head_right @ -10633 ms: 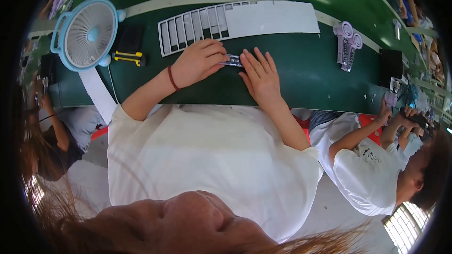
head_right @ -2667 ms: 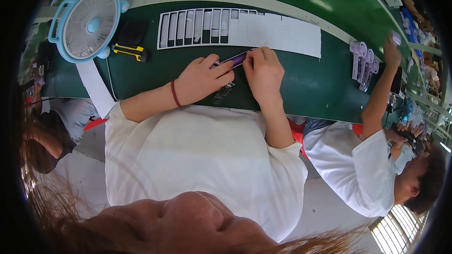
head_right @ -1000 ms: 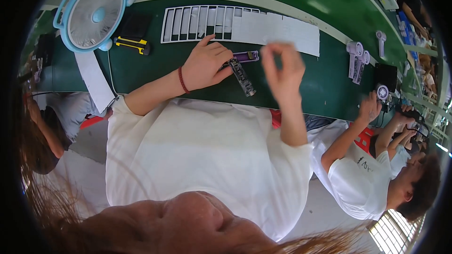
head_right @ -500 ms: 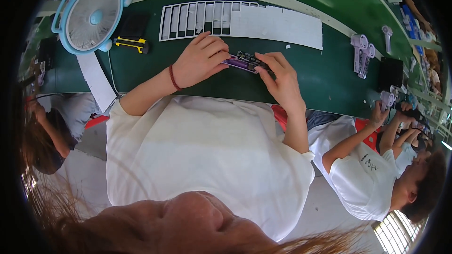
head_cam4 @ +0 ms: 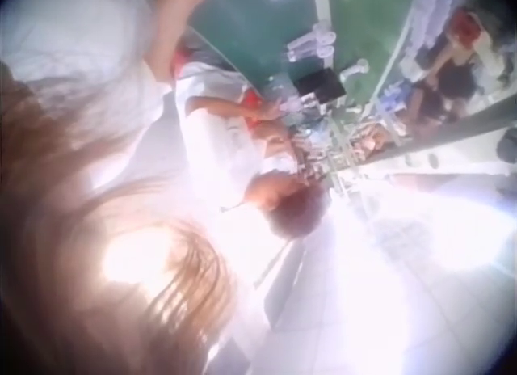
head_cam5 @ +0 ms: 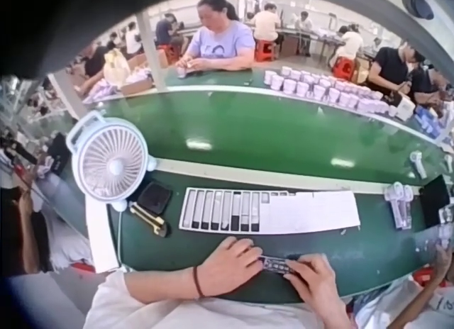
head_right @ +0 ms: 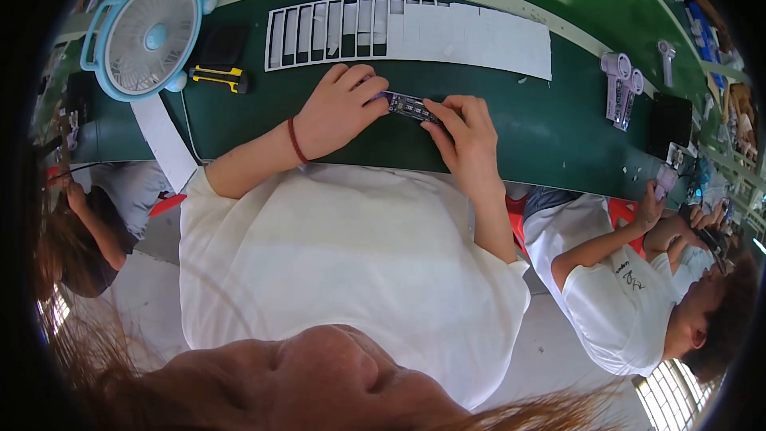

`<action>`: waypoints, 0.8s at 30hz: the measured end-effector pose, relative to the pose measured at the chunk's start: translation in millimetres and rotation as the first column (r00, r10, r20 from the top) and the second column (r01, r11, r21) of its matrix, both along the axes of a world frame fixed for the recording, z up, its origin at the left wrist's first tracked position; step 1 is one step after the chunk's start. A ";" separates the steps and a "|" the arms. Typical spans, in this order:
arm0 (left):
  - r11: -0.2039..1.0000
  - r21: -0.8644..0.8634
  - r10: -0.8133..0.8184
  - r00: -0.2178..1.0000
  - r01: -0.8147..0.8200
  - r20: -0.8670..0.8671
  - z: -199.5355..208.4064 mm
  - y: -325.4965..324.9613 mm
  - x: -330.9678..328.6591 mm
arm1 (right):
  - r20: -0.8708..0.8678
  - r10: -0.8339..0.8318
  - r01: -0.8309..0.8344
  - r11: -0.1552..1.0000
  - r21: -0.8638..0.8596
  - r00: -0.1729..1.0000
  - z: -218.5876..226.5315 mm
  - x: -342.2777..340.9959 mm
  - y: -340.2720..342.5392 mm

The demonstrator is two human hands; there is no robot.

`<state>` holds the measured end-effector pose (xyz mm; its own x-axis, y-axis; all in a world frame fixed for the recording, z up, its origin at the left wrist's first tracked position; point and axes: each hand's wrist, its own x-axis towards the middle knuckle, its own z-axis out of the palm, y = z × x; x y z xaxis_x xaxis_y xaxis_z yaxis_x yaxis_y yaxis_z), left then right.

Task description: Assembling components and applying labels to small handheld portable fans on a production line.

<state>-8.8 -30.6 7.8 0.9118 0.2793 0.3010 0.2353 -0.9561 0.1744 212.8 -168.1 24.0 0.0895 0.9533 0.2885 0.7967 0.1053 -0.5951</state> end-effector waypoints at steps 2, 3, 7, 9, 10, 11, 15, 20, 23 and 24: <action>0.999 -0.044 -0.017 0.999 0.016 -0.028 0.4 3.7 1.9 | -0.038 0.015 -0.016 1.000 -0.022 0.999 0.3 2.2 2.8; 0.996 -0.087 -0.033 0.998 0.028 -0.055 0.2 5.5 2.2 | -0.075 0.031 -0.034 0.999 -0.042 0.997 0.4 3.3 4.3; 0.975 -0.223 0.016 0.991 0.013 0.130 -2.1 9.6 1.8 | -0.079 0.068 -0.072 0.996 -0.049 0.995 -0.8 9.2 12.0; 0.967 -0.257 0.054 0.976 0.001 0.209 -2.5 9.3 2.3 | -0.042 0.106 -0.107 0.994 -0.037 0.993 0.7 8.3 15.5; 0.966 -0.257 0.053 0.977 0.002 0.208 -3.4 8.9 2.1 | -0.043 0.104 -0.106 0.994 -0.037 0.994 1.3 7.4 17.4; 0.970 -0.244 0.047 0.975 0.009 0.219 -4.1 9.2 2.0 | -0.047 0.119 -0.122 0.991 -0.060 0.992 2.1 6.7 20.2; 0.976 -0.215 0.018 0.975 0.030 0.220 -3.9 8.0 3.0 | 0.014 0.142 -0.140 0.987 -0.083 0.990 5.1 2.4 24.0; 0.979 -0.197 -0.012 0.977 0.055 0.215 -4.3 8.5 1.7 | -0.001 0.160 -0.160 0.986 -0.050 0.987 0.4 5.8 31.5; 0.987 -0.133 -0.058 0.973 0.090 0.222 -10.0 10.1 -1.1 | -0.037 0.144 -0.146 0.988 -0.048 0.989 -6.1 3.3 26.0; 0.991 -0.093 -0.074 0.972 0.097 0.222 -12.9 11.5 -1.5 | -0.050 0.119 -0.122 0.992 -0.043 0.992 -10.6 0.8 22.8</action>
